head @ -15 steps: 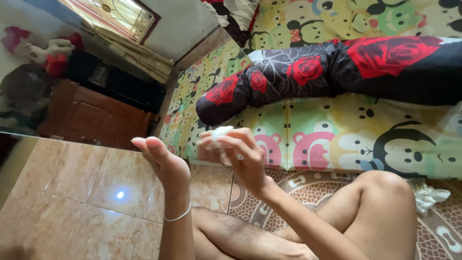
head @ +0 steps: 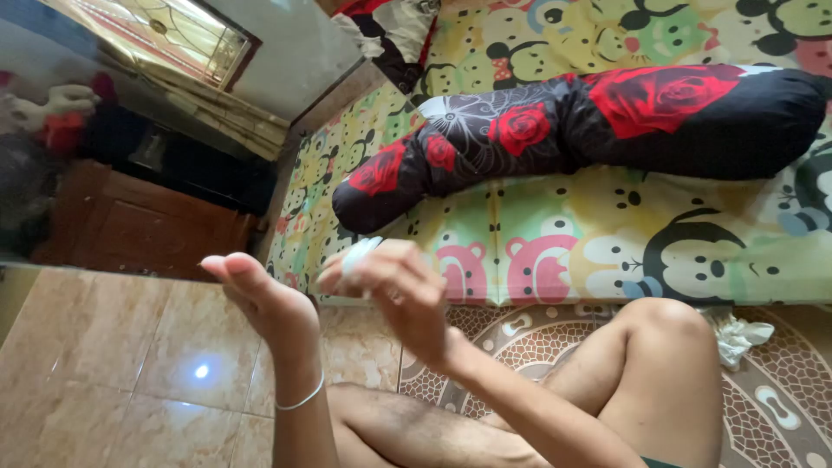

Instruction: Cleaning a dark rectangular board and then wiping a large mirror with a tissue.

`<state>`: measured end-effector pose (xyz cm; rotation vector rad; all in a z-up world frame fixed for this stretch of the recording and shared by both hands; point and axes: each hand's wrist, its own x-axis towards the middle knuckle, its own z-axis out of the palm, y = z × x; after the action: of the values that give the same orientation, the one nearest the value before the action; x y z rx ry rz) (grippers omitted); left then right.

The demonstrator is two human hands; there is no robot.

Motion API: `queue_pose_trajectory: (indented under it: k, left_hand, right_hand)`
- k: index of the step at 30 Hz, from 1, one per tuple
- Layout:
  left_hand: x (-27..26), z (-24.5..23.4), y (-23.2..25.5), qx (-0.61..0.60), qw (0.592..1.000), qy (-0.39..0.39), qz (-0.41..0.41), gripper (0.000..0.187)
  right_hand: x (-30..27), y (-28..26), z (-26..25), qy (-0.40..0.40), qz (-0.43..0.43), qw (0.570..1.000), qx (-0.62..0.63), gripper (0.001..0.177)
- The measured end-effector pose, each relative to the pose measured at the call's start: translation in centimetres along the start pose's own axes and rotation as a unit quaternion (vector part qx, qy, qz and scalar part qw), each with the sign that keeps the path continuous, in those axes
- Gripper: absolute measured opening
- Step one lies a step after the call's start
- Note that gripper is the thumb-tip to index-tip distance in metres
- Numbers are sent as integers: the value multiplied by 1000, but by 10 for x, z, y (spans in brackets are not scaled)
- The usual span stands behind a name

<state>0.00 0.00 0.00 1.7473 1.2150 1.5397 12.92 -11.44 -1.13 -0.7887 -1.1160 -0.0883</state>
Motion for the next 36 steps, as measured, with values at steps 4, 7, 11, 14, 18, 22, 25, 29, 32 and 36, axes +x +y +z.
queue_pose_trajectory:
  k: [4, 7, 11, 14, 18, 22, 25, 29, 32, 36]
  left_hand:
    - [2, -4, -2, -9, 1000, 7, 5, 95]
    - [4, -10, -3, -1, 1000, 11, -14, 92]
    - [3, -12, -22, 8, 999, 11, 45, 87]
    - [-1, -1, -9, 5, 996, 21, 88, 66]
    - [-5, 22, 51, -33, 988, 5, 150, 48]
    - [7, 45, 60, -49, 988, 10, 144, 47]
    - [13, 52, 68, -50, 986, 11, 158, 44]
    - [9, 47, 68, -57, 985, -6, 166, 46]
    - [4, 39, 68, -45, 985, 0, 167, 45]
    - [5, 37, 65, -49, 983, 1, 176, 44]
  right_hand:
    - [-39, 31, -12, -39, -48, 991, -119, 20]
    - [-92, 95, -34, -12, -41, 983, -179, 20]
    - [-185, 190, -77, 41, 160, 961, -224, 17]
    - [-191, 211, -89, 72, 283, 929, -227, 17]
    - [-142, 183, -72, 102, 279, 929, -220, 17]
    - [-68, 111, -33, 94, 143, 976, -139, 17]
    - [-35, 59, -22, 45, 131, 985, -107, 18]
    - [-74, 98, -34, 39, 36, 988, -148, 23]
    - [-132, 153, -54, 58, 102, 978, -173, 24]
    - [-147, 158, -74, 73, 403, 897, -169, 17]
